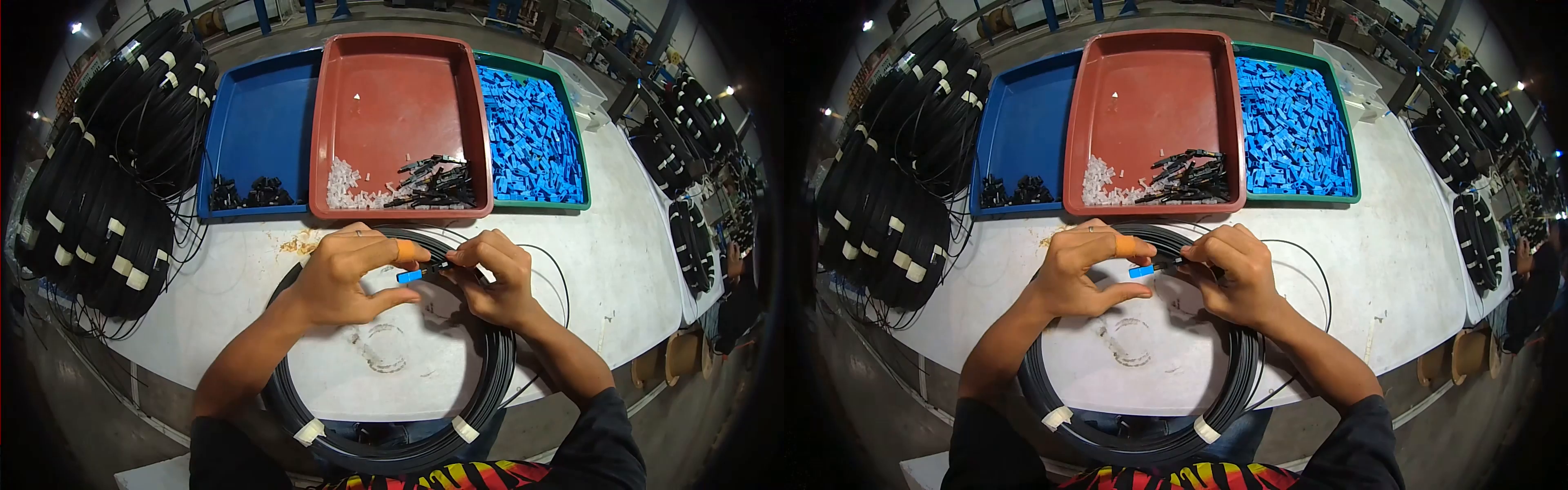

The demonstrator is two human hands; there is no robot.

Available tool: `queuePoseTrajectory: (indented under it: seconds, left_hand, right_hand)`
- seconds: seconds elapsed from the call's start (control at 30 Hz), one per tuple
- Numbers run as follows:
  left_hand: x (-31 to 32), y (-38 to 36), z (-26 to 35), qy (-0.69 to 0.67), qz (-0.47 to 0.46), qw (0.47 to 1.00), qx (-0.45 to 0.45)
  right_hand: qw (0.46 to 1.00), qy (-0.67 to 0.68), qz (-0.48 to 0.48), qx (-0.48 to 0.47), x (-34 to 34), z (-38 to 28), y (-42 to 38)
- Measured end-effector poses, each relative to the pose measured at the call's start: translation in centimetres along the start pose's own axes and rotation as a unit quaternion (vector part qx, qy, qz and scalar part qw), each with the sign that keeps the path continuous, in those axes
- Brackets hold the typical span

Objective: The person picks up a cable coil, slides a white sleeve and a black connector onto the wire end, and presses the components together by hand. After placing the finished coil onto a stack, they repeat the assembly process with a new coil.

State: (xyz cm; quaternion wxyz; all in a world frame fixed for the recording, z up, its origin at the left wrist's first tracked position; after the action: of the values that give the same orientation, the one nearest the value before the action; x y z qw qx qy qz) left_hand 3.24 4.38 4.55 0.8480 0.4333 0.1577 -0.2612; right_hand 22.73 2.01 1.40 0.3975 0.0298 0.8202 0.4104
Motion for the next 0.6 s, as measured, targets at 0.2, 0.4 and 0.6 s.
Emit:
queuePoseTrajectory:
  seconds: [0.2, 0.4, 0.6]
  left_hand:
    - [-0.4, -0.7, -1.0, -0.005, -0.015, 1.000, -0.006]
    - [-0.3, -0.4, -0.5, 0.015, -0.007, 1.000, -0.007]
    - [-0.2, -0.5, -0.7, 0.017, 0.018, 1.000, -0.002]
  right_hand:
    - [1.000, 0.001, -0.010, -0.027, -0.1, -0.4, 0.3]
    - [1.000, -0.006, -0.017, 0.000, 0.0, 0.0, 0.1]
    - [1.000, 0.017, -0.021, -0.005, 0.2, 0.0, 0.2]
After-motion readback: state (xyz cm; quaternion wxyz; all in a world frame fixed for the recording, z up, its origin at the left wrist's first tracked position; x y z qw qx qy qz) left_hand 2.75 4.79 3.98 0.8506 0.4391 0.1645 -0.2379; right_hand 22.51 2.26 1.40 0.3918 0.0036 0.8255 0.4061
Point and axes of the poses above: each hand's wrist, its own y-axis towards the middle knuckle, its own x-axis out of the palm, z = x × y, the point moved 6 cm from there along y, towards the middle knuckle, and after that the axes turned 13 degrees about -y, right-handed, at the moved point
